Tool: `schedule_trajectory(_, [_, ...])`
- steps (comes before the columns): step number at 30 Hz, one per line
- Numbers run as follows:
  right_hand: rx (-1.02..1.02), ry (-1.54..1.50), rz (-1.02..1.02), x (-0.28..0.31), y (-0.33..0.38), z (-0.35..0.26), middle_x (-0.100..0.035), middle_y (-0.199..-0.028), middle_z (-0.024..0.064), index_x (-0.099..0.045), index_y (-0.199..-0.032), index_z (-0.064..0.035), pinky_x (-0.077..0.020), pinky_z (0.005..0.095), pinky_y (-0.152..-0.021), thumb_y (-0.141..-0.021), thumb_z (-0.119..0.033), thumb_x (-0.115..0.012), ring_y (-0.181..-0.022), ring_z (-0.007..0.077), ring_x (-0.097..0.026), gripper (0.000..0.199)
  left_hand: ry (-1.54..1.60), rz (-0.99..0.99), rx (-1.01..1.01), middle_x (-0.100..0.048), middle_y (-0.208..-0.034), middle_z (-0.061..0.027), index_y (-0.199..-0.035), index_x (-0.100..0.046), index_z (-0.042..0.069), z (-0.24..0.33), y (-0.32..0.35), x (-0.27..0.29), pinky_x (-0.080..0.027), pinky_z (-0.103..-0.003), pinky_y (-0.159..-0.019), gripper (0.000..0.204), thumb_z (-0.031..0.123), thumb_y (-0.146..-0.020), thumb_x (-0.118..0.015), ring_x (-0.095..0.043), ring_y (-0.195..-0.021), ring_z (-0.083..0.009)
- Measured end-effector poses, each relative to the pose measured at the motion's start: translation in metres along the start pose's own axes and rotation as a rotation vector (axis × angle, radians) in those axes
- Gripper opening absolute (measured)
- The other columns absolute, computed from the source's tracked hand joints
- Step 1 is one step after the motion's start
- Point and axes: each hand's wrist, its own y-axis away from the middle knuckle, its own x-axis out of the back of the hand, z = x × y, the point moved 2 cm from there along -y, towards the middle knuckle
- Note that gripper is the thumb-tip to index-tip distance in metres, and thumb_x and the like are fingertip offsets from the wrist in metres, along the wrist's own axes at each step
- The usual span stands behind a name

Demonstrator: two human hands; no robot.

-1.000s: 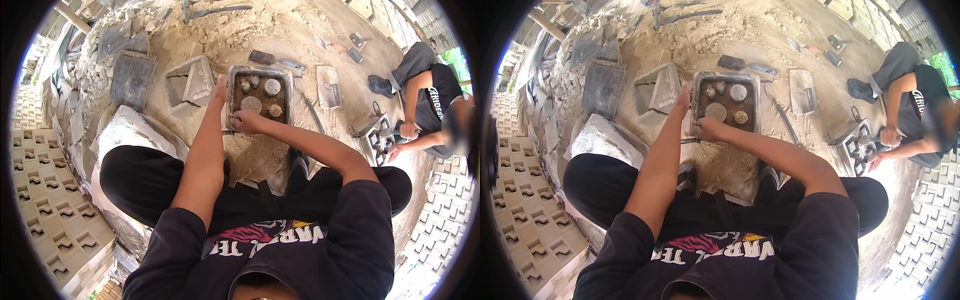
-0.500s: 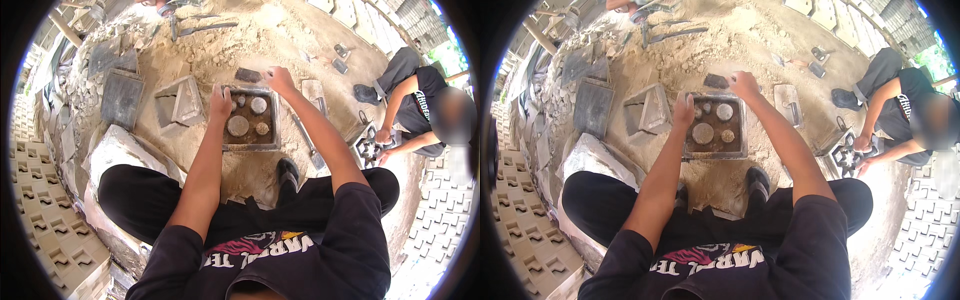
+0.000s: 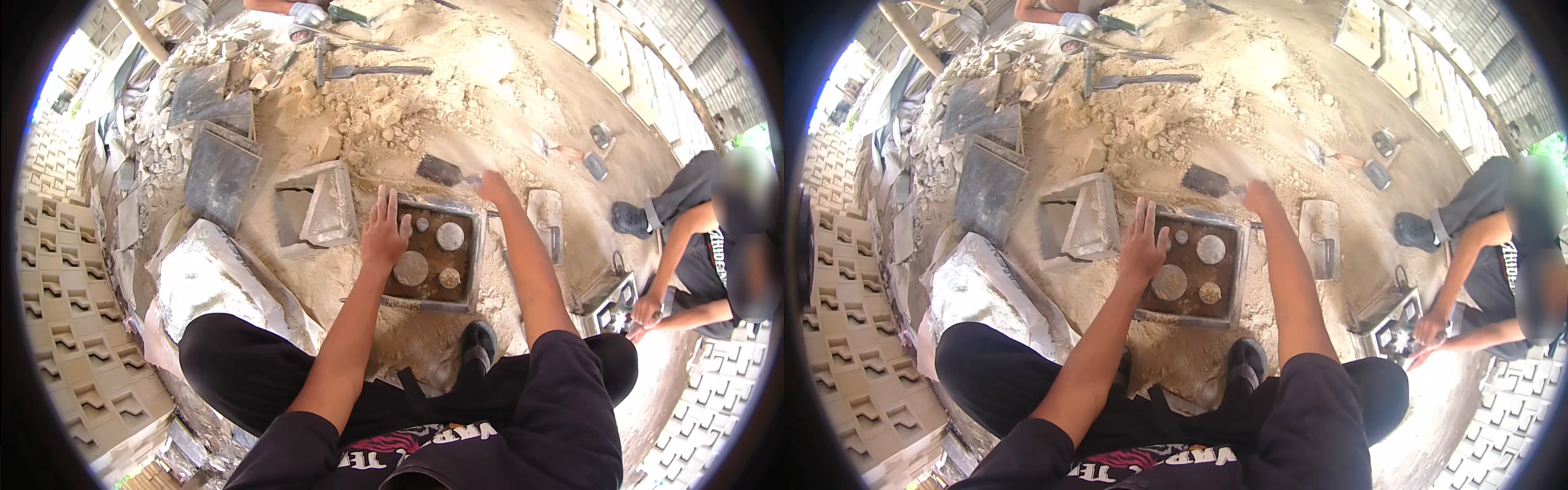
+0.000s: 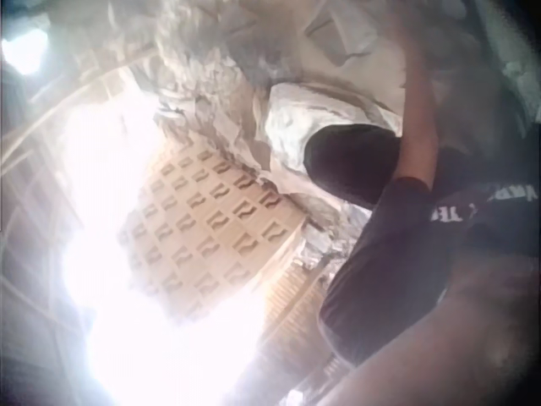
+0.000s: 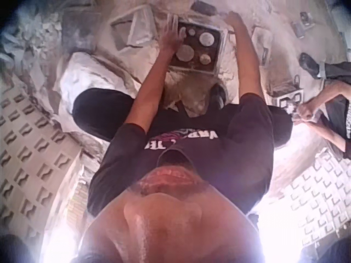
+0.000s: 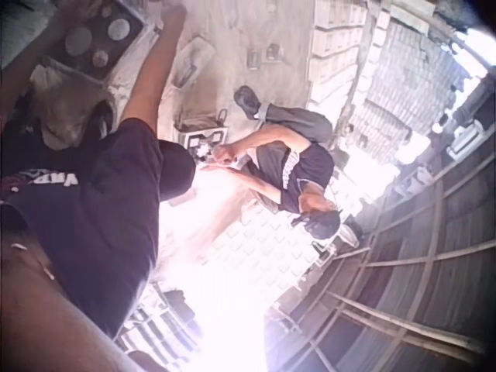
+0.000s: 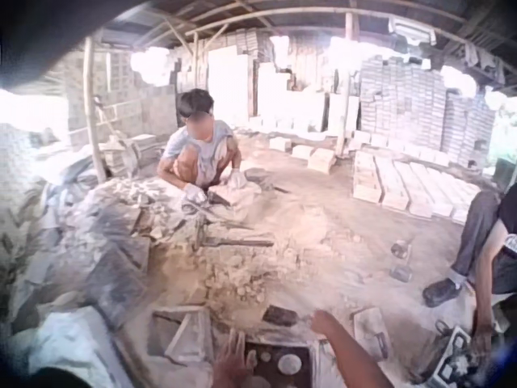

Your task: The person fills a square mold containing circular inserts with a mixture by hand and using a trowel, smoothing the surface to form patterned bricks.

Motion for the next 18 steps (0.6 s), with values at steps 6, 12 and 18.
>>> schedule_trajectory(6, [0.033, 0.244, 0.011, -0.006, -0.001, -0.01, -0.061, -0.118, 0.0223, -0.061, -0.114, -0.0013, -0.0513, 0.0488, -0.089, -0.09, -0.036, -0.066, -0.104, 0.0398, -0.063, 0.043, -0.005, 0.004, -0.005, -0.022, -0.161, -0.0119, -0.153, -0.028, 0.011, -0.002, -0.001, 0.001, -0.04, -0.048, -0.106, 0.065, 0.044, -0.099, -0.044, -0.038, -0.138, -0.0355])
schedule_trajectory(12, [0.023, 0.234, 0.094, 0.065, 0.038, -0.029, -0.063, -0.111, 0.0227, -0.06, -0.109, 0.0016, -0.0523, 0.0484, -0.088, -0.093, -0.033, -0.061, -0.106, 0.0376, -0.064, 0.038, -0.033, 0.019, -0.007, -0.023, -0.16, -0.0128, -0.152, -0.03, 0.01, -0.003, 0.002, -0.002, -0.03, -0.049, -0.113, 0.065, 0.045, -0.099, -0.043, -0.033, -0.141, -0.0338])
schedule_trajectory(18, [0.083, 0.421, 0.18, 0.18, 0.105, -0.041, -0.069, -0.097, 0.0241, -0.064, -0.103, 0.0011, -0.0553, 0.0483, -0.079, -0.092, -0.024, -0.058, -0.09, 0.0391, -0.069, 0.029, -0.1, -0.014, -0.188, -0.024, -0.16, -0.0157, -0.152, -0.029, 0.005, -0.006, 0.017, 0.001, -0.012, -0.048, -0.121, 0.068, 0.048, -0.1, -0.039, -0.018, -0.149, -0.0301])
